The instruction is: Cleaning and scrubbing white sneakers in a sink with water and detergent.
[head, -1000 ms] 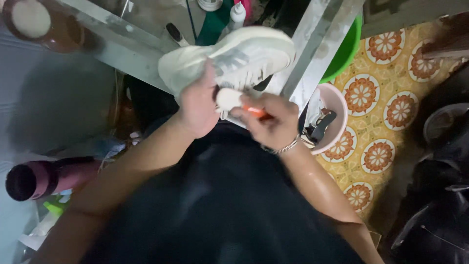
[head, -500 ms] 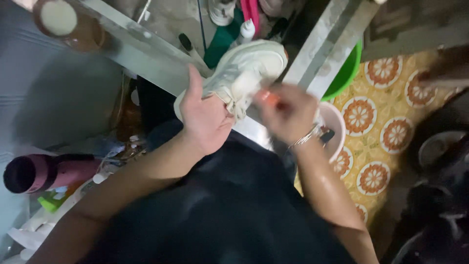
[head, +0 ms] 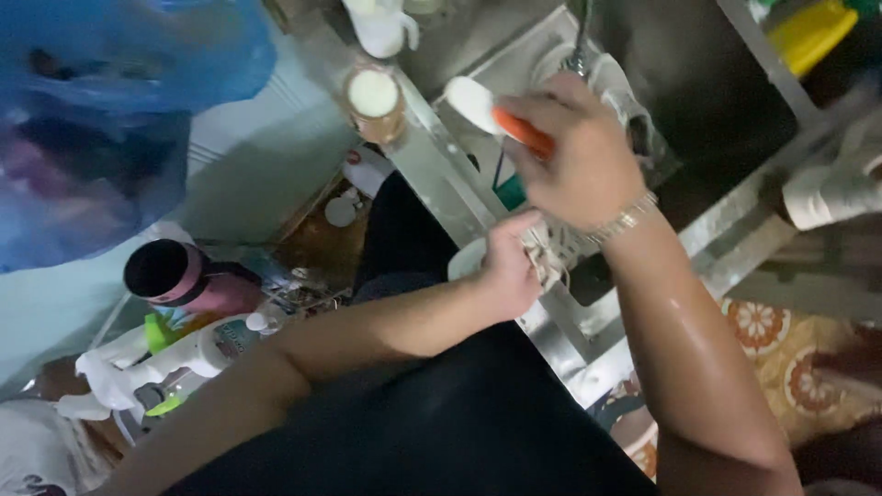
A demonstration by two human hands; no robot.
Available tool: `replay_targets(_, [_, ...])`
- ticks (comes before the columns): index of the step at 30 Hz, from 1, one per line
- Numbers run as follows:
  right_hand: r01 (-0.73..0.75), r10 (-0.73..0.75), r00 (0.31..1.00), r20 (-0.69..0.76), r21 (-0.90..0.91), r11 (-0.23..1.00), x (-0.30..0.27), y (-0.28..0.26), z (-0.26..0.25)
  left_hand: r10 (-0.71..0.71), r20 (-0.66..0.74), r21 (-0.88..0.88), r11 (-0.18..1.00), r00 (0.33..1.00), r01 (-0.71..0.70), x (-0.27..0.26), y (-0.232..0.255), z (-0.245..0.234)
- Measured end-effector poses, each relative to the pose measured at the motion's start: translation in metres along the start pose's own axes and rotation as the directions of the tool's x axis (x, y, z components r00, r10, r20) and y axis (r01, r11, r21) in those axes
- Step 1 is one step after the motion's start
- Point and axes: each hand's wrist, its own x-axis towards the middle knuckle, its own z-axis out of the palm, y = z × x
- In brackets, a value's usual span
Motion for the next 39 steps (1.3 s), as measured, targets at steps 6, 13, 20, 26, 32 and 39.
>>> replay_targets(6, [0.097,-0.013,0.958,0.286,-0.279,0.955,0.091,-0.016,0.062,-0.078,-0.092,-0.084,0.994,0.993,0.070,-0.018,0.015,0.042])
replay_targets(13, [0.121,-0.001,0.935,0.354,-0.314,0.942,0.104,-0.019,0.082,0.201,0.638,-0.414,0.903,0.743,0.112,0.045,-0.034,-0.050])
replay_targets(20, [-0.305,0.291,0.951,0.101,0.441,0.844,0.037,0.016,0.015,-0.081,0.000,-0.134,0.988,0.997,0.080,-0.026,0.025,0.041])
replay_targets(26, [-0.489,0.616,0.786,-0.055,0.555,0.673,-0.122,0.037,-0.015,-0.088,0.124,-0.173,0.979,0.988,0.109,-0.030,0.024,0.043])
replay_targets(32, [-0.507,0.562,0.819,-0.113,0.316,0.802,-0.176,-0.006,-0.007,-0.111,0.185,-0.102,0.986,0.977,0.131,-0.034,0.027,0.038])
replay_targets(39, [-0.489,0.461,0.862,-0.211,-0.104,0.866,-0.187,0.018,-0.013,-0.148,0.269,-0.016,0.987,0.952,0.158,-0.042,0.033,0.049])
